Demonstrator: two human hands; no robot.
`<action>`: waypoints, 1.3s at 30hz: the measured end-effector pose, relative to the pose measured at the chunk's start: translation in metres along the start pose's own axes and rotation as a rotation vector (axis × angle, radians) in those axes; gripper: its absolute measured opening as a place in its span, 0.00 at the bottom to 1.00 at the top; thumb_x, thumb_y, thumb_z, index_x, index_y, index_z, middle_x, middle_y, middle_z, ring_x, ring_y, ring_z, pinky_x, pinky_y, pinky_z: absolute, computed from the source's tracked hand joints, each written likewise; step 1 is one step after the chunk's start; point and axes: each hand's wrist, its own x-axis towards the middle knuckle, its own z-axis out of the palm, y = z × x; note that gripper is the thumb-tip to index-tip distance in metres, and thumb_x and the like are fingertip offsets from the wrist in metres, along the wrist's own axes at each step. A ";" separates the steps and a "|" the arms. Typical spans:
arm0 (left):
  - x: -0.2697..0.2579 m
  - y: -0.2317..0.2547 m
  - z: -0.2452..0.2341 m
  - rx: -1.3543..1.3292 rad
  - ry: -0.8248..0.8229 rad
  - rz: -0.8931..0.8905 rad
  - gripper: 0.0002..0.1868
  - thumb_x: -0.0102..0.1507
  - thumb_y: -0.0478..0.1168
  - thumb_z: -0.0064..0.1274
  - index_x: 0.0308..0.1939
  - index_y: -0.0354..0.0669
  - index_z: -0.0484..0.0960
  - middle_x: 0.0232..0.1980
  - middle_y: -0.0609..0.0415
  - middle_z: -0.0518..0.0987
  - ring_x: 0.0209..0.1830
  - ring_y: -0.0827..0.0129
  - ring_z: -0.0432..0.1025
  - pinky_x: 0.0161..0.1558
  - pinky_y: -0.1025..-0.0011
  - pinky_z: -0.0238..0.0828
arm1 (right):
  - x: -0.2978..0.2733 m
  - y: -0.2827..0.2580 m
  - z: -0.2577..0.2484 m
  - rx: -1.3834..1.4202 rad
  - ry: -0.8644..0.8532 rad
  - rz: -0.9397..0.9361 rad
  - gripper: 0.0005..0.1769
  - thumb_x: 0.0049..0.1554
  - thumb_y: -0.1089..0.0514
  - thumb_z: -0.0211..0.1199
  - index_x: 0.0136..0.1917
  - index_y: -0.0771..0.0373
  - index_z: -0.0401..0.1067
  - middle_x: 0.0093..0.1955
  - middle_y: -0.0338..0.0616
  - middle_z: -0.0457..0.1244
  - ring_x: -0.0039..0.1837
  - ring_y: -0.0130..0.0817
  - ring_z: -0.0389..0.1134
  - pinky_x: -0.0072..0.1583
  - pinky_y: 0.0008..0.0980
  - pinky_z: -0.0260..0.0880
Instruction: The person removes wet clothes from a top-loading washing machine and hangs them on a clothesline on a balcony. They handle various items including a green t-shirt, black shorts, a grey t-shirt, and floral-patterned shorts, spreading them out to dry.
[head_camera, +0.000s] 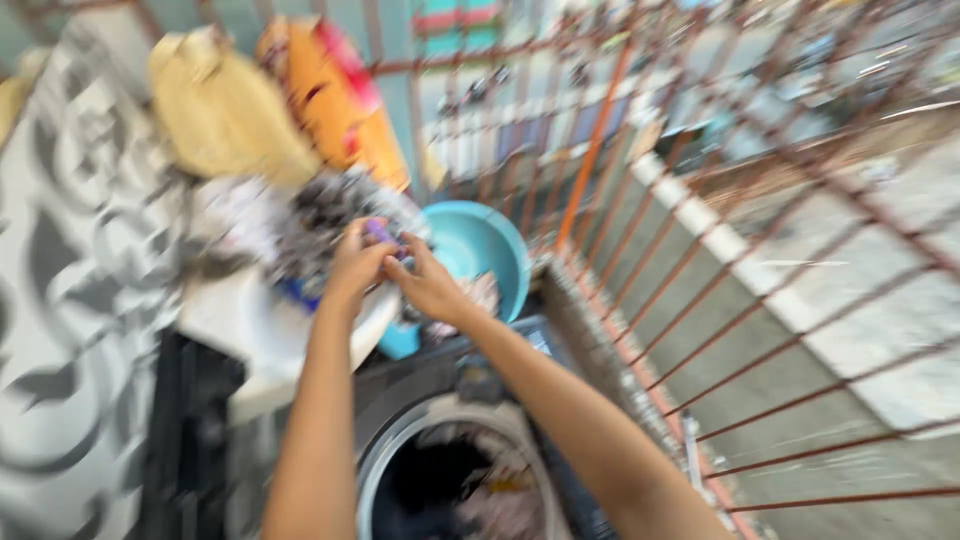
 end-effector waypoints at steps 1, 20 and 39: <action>-0.008 0.018 0.017 -0.075 -0.034 0.063 0.25 0.58 0.33 0.55 0.60 0.43 0.72 0.47 0.51 0.80 0.43 0.66 0.78 0.39 0.66 0.79 | 0.001 -0.012 -0.020 0.140 0.021 0.030 0.36 0.63 0.46 0.59 0.76 0.69 0.55 0.64 0.53 0.63 0.59 0.40 0.71 0.58 0.43 0.73; -0.168 0.315 0.369 -0.552 -0.583 0.571 0.14 0.59 0.34 0.60 0.46 0.40 0.76 0.49 0.53 0.82 0.39 0.67 0.78 0.43 0.65 0.80 | -0.157 -0.389 -0.353 0.300 0.641 -0.295 0.27 0.56 0.61 0.68 0.67 0.70 0.68 0.55 0.48 0.70 0.54 0.31 0.73 0.59 0.31 0.76; -0.219 0.584 0.506 0.248 -0.195 1.560 0.19 0.67 0.51 0.53 0.55 0.45 0.73 0.63 0.47 0.77 0.61 0.54 0.75 0.56 0.56 0.73 | -0.195 -0.637 -0.556 -0.675 0.895 -0.793 0.21 0.60 0.58 0.66 0.65 0.68 0.70 0.53 0.45 0.70 0.52 0.30 0.69 0.54 0.31 0.72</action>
